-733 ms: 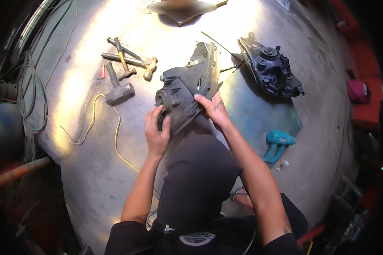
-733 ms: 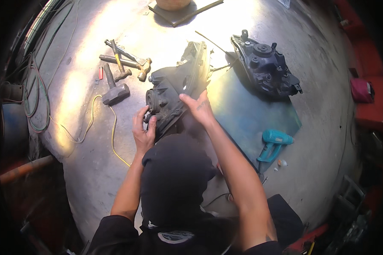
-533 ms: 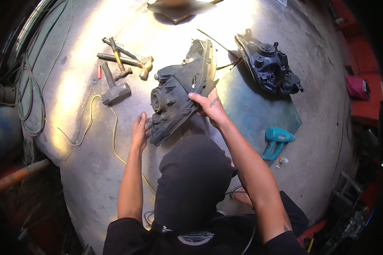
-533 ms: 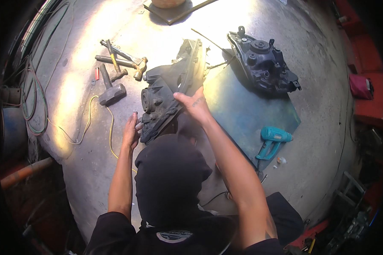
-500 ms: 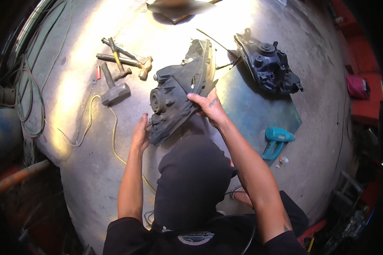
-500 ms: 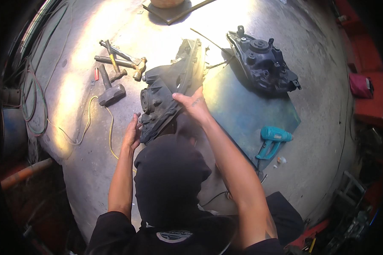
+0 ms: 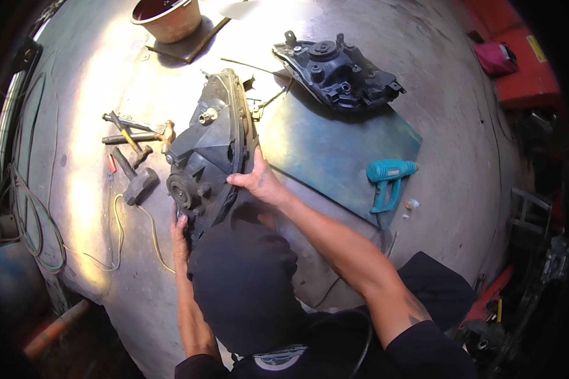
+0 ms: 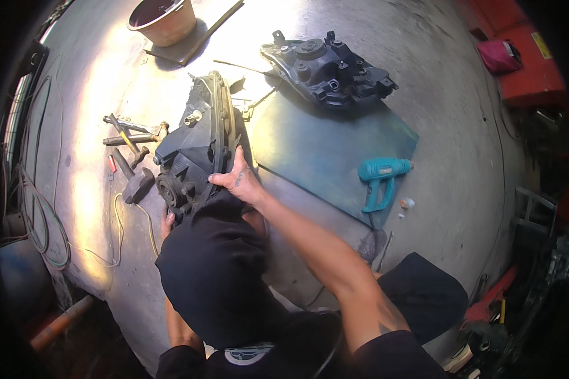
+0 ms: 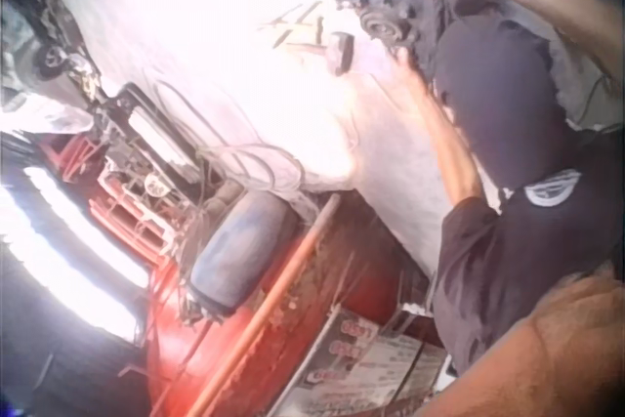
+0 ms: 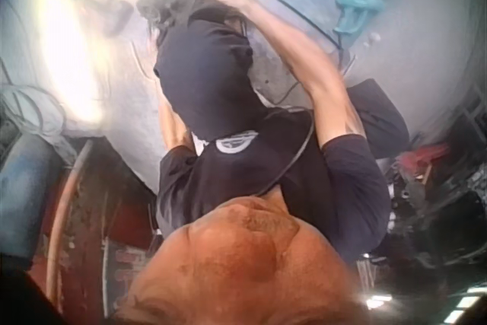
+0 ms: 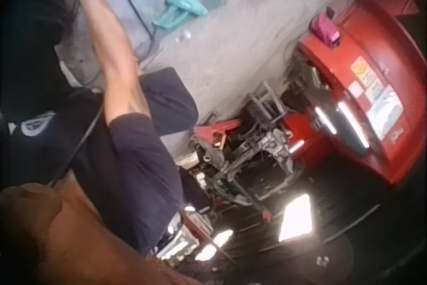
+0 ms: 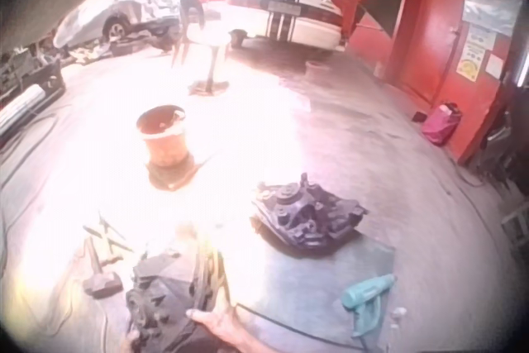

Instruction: The person sits on the floor and applies adhesive to a car headlight housing, then presses a small plastic piece into place. They rotate the housing to inspect it and later handle a second headlight, inserting small fasteners into its back.

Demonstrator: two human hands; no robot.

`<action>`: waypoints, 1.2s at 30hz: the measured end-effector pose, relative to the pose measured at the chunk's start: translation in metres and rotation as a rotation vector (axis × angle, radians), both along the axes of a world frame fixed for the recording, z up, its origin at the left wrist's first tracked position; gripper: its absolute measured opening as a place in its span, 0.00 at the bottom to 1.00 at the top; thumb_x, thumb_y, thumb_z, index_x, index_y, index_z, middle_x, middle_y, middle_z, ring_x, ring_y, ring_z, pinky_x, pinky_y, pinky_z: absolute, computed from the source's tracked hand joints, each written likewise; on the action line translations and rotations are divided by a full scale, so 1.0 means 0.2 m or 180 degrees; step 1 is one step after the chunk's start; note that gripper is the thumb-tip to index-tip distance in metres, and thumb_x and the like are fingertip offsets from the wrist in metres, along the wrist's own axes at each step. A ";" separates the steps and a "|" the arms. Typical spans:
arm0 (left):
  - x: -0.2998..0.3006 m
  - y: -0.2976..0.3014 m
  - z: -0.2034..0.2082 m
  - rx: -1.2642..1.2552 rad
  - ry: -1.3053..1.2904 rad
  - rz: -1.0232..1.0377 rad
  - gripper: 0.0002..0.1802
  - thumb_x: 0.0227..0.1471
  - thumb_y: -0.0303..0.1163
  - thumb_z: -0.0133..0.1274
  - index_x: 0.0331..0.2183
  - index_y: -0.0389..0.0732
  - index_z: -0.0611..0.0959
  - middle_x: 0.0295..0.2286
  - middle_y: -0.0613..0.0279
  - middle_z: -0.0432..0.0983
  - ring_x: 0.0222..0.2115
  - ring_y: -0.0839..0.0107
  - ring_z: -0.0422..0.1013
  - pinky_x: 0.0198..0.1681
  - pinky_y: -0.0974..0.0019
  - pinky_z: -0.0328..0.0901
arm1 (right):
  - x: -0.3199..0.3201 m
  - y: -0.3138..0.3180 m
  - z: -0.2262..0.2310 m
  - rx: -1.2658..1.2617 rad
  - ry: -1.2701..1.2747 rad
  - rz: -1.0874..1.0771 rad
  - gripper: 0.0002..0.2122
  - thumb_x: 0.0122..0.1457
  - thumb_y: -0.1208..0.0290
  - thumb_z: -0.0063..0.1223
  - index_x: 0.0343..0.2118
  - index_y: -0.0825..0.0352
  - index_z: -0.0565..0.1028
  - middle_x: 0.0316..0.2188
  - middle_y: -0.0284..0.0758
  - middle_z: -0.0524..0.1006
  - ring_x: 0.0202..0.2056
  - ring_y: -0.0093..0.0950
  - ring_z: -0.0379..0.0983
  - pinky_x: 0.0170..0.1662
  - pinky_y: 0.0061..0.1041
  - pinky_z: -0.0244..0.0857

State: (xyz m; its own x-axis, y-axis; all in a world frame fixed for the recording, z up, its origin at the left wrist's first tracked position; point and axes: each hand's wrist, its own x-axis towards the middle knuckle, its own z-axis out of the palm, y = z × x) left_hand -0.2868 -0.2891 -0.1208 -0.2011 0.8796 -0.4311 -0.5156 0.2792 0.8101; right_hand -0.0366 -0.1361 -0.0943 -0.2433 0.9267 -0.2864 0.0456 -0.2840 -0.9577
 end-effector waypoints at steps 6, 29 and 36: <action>-0.11 0.34 0.48 0.0445 0.1060 -0.0274 0.54 0.48 0.42 0.63 0.70 0.34 0.58 0.64 0.45 0.63 0.63 0.54 0.64 0.66 0.55 0.59 | 0.06 0.00 0.34 0.0514 0.0475 -0.0512 0.41 0.52 0.66 0.71 0.63 0.78 0.58 0.53 0.40 0.74 0.54 0.27 0.69 0.60 0.26 0.63; 0.90 0.82 0.20 -0.0724 0.0651 -0.3061 0.35 0.58 0.45 0.58 0.60 0.35 0.75 0.53 0.52 0.76 0.52 0.65 0.71 0.58 0.64 0.64 | 0.97 -0.41 0.51 -0.0875 -0.0366 -0.2373 0.33 0.60 0.62 0.66 0.61 0.72 0.61 0.50 0.44 0.77 0.46 0.35 0.80 0.41 0.36 0.80; 0.84 0.86 0.16 -0.0986 -0.0116 -0.2444 0.24 0.62 0.45 0.59 0.51 0.35 0.84 0.42 0.59 0.84 0.41 0.71 0.78 0.47 0.69 0.71 | 1.05 -0.36 0.52 -0.0895 -0.0288 -0.2122 0.44 0.61 0.64 0.65 0.70 0.73 0.46 0.57 0.52 0.70 0.51 0.41 0.77 0.44 0.39 0.80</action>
State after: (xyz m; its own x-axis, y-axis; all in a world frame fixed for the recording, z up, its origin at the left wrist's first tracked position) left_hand -0.1193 -0.1162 -0.0893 0.4259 0.6068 -0.6711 -0.1150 0.7720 0.6251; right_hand 0.1737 -0.2073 0.0100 0.3832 0.7580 -0.5278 -0.1475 -0.5139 -0.8451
